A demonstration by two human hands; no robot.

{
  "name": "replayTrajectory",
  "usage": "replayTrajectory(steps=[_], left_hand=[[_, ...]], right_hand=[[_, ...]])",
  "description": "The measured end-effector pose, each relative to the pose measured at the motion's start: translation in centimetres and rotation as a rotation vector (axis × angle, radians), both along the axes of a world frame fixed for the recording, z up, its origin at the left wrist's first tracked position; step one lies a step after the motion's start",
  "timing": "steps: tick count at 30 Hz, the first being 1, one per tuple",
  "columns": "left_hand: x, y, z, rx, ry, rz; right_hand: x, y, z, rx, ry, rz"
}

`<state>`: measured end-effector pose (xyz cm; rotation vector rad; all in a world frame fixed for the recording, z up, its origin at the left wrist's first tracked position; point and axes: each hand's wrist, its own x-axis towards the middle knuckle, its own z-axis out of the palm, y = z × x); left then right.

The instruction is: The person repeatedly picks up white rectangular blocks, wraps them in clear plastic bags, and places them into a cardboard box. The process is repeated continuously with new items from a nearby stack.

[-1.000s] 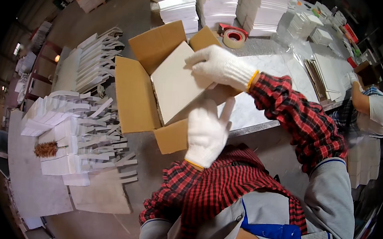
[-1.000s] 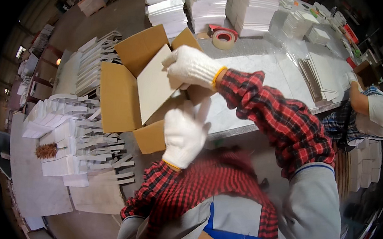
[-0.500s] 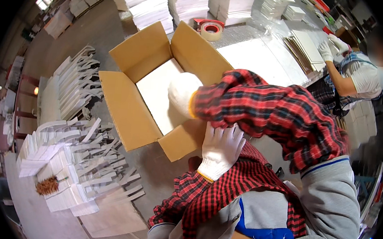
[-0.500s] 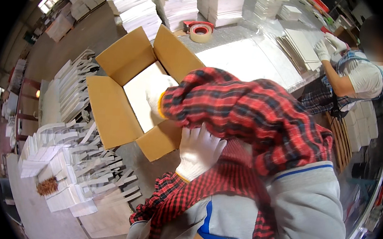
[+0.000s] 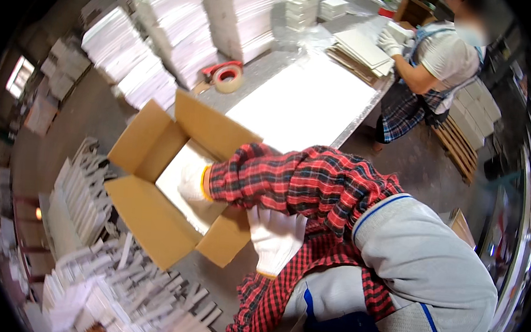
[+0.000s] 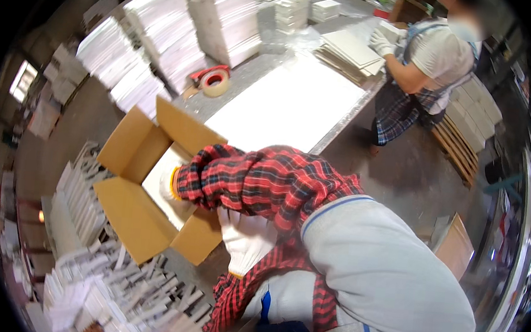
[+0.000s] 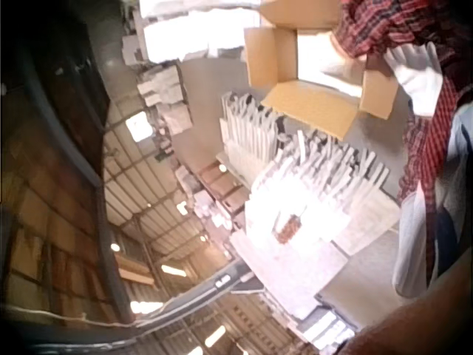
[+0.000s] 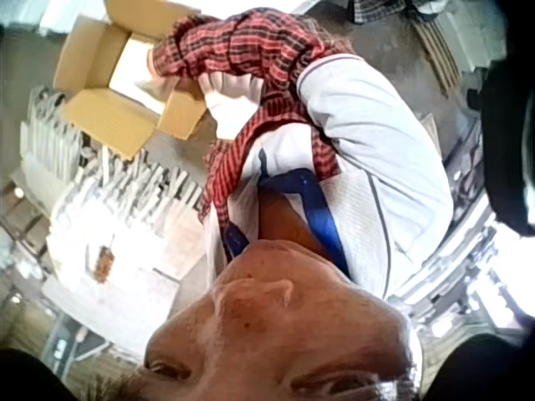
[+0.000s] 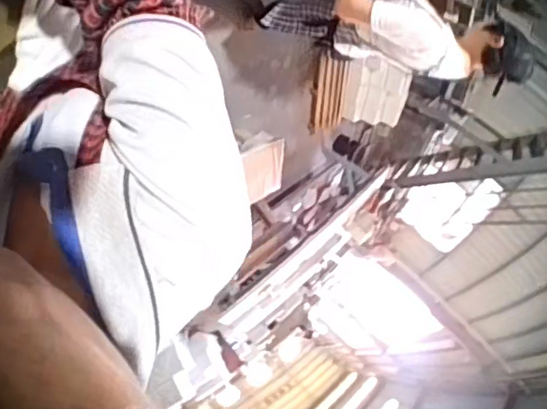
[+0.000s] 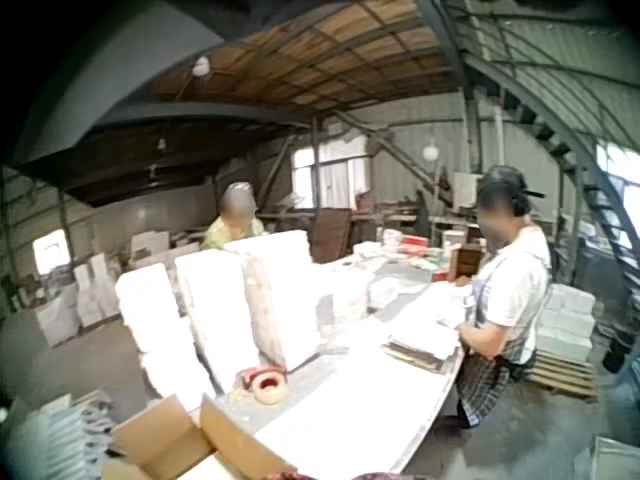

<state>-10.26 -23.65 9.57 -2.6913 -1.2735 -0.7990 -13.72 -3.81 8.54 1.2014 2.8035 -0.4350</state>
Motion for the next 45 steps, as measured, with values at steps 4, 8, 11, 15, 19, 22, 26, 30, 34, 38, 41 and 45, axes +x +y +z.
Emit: replayTrajectory(steps=[4, 8, 11, 15, 19, 22, 26, 30, 34, 38, 41, 45], left_hand=[[-0.4, 0.2, 0.6, -0.013, -0.074, 0.005], [1.0, 0.8, 3.1, -0.05, -0.119, -0.036], [3.1, 1.8, 4.2, -0.098, -0.136, -0.16], [7.3, 3.7, 2.4, -0.163, -0.146, -0.351], [11.9, 7.8, 1.0, -0.383, -0.288, -0.282], [15.1, 11.7, -1.0, -0.678, -0.302, -0.097], [18.4, 16.9, -0.4, -0.731, -0.405, 0.188], [21.2, 23.8, 0.6, -0.965, -0.919, 0.338], [24.5, 31.6, -0.2, -0.721, -0.761, 0.318], [28.3, 36.4, 0.5, -0.457, -0.557, 0.299], [27.8, 39.2, 0.5, -0.983, -0.702, 0.181], [23.7, 40.6, -0.2, -0.984, -1.098, 0.437]], right_hand=[[7.0, -6.6, 12.6, 0.119, 0.459, 0.261], [16.9, -7.2, 14.0, 0.14, 0.963, -0.02], [24.6, -1.5, 9.5, 0.097, 1.016, -0.493], [35.1, 8.7, 1.9, -0.089, 1.013, -1.298], [42.6, 18.6, -6.2, -0.441, 1.384, -1.458], [44.2, 23.5, -9.1, -0.32, 1.295, -1.445], [44.7, 25.9, -8.9, -0.399, 1.445, -1.196], [46.1, 24.7, -5.6, -0.22, 1.226, -1.014], [46.9, 22.3, -1.9, -0.449, 1.216, -0.895], [48.0, 21.4, 0.0, -0.628, 1.236, -0.864], [48.3, 22.2, -1.5, -0.741, 1.313, -0.866], [49.5, 24.0, -3.2, -0.925, 1.475, -0.835]])
